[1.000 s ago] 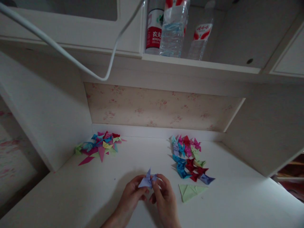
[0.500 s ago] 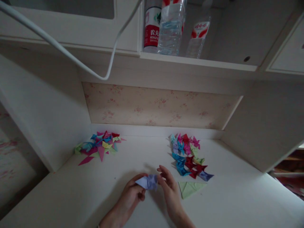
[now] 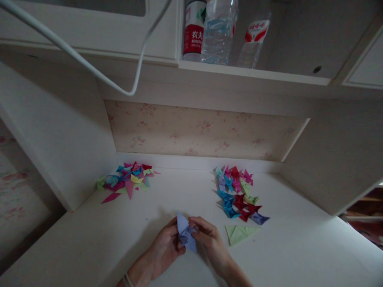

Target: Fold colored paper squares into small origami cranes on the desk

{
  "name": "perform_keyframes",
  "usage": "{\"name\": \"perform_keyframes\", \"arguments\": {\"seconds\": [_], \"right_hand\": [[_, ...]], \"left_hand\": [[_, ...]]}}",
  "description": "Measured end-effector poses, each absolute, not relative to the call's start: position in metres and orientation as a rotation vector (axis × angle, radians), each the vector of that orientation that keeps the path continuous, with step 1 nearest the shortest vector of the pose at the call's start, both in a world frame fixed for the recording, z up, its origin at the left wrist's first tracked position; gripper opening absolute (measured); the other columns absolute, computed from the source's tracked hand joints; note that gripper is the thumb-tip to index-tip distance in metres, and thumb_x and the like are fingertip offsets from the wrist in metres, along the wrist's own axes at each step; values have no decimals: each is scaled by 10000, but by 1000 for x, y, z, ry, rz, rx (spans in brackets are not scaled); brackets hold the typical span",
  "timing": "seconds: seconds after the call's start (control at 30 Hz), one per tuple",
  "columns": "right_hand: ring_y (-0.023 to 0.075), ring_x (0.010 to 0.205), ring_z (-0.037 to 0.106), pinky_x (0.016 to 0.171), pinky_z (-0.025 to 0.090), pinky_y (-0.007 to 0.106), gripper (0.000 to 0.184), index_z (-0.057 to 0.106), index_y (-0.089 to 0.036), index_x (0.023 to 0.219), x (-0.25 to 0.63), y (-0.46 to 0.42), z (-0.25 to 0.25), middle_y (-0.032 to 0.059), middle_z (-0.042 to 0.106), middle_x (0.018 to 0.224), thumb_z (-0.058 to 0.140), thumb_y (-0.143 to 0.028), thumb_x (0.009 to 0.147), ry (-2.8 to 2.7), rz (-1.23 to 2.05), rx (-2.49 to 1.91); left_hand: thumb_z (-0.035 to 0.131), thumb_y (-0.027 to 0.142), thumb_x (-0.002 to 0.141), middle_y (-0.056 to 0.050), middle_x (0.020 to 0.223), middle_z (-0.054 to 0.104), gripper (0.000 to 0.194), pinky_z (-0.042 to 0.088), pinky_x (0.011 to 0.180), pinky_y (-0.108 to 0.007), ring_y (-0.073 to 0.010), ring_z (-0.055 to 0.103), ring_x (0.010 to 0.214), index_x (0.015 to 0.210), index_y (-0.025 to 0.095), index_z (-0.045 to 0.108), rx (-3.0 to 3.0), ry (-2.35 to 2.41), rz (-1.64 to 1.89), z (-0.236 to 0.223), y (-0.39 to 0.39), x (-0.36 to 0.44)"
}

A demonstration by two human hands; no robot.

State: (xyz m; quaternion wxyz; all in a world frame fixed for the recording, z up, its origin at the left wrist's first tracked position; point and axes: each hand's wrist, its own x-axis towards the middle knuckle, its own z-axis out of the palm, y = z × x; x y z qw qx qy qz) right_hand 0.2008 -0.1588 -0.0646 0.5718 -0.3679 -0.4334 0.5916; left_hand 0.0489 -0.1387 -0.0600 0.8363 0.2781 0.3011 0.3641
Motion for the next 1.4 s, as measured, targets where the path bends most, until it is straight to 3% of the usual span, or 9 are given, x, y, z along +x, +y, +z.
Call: {"name": "perform_keyframes", "arguments": {"seconds": [0.07, 0.2, 0.37, 0.57, 0.67, 0.77, 0.97, 1.27, 1.4], "right_hand": [[134, 698, 512, 660, 384, 249, 186, 723, -239, 892, 201, -159, -67, -4, 587, 770, 732, -258, 708, -984, 1414, -851], [164, 802, 537, 716, 401, 272, 105, 743, -207, 803, 201, -159, -71, 35, 589, 856, 735, -270, 719, -1087, 1428, -797], [163, 735, 532, 666, 406, 273, 180, 733, -169, 712, 200, -155, -75, 47, 589, 782, 738, -349, 715, -1111, 1366, -903], [105, 533, 417, 516, 311, 231, 339, 713, -130, 718, 204, -147, -80, 0, 525, 555, 711, -469, 708, -933, 1248, -1134], [93, 503, 394, 491, 284, 224, 356, 713, -127, 736, 207, -145, -82, -5, 524, 543, 692, -482, 721, -953, 1213, -1209], [90, 500, 397, 483, 288, 220, 354, 713, -138, 788, 207, -145, -83, 0, 554, 578, 681, -486, 731, -963, 1235, -1220], [87, 488, 393, 472, 283, 219, 368, 704, -137, 783, 207, -144, -82, -13, 526, 555, 672, -500, 729, -987, 1201, -1255], [87, 477, 379, 457, 260, 222, 391, 685, -136, 753, 205, -144, -86, -29, 464, 514, 629, -522, 758, -1008, 1231, -1245], [89, 485, 404, 465, 289, 223, 380, 683, -128, 739, 205, -145, -84, -5, 528, 578, 653, -507, 730, -992, 1233, -1208]], "left_hand": [[627, 232, 759, 50, 676, 515, 139, 295, 507, -175, -35, 414, 513, 872, 177, 568, 584, 646, 760, -62, -138, 49], [617, 241, 754, 65, 621, 468, 113, 278, 464, -164, -33, 400, 477, 821, 179, 550, 548, 687, 737, -68, -136, 50], [592, 286, 776, 65, 608, 461, 117, 309, 443, -169, -39, 403, 447, 811, 183, 549, 615, 707, 724, -70, -133, 50], [548, 131, 685, -5, 868, 596, 241, 389, 475, -208, -53, 476, 487, 919, 166, 591, 748, 710, 759, -71, -134, 50], [557, 122, 663, -29, 928, 600, 254, 414, 497, -218, -61, 500, 514, 911, 150, 599, 826, 721, 752, -74, -136, 52], [600, 251, 726, -22, 858, 595, 212, 395, 466, -217, -65, 482, 487, 911, 148, 592, 963, 794, 750, -78, -136, 57], [544, 469, 793, 0, 724, 567, 341, 340, 440, -211, -70, 472, 450, 788, 131, 590, 1312, 1000, 806, -79, -135, 60], [522, 519, 806, 37, 496, 477, 409, 300, 455, -219, -89, 430, 427, 658, 141, 571, 1343, 1040, 753, -83, -134, 56], [540, 508, 799, 34, 499, 475, 401, 299, 464, -218, -88, 423, 442, 641, 141, 575, 1307, 1034, 757, -79, -134, 56]]}}
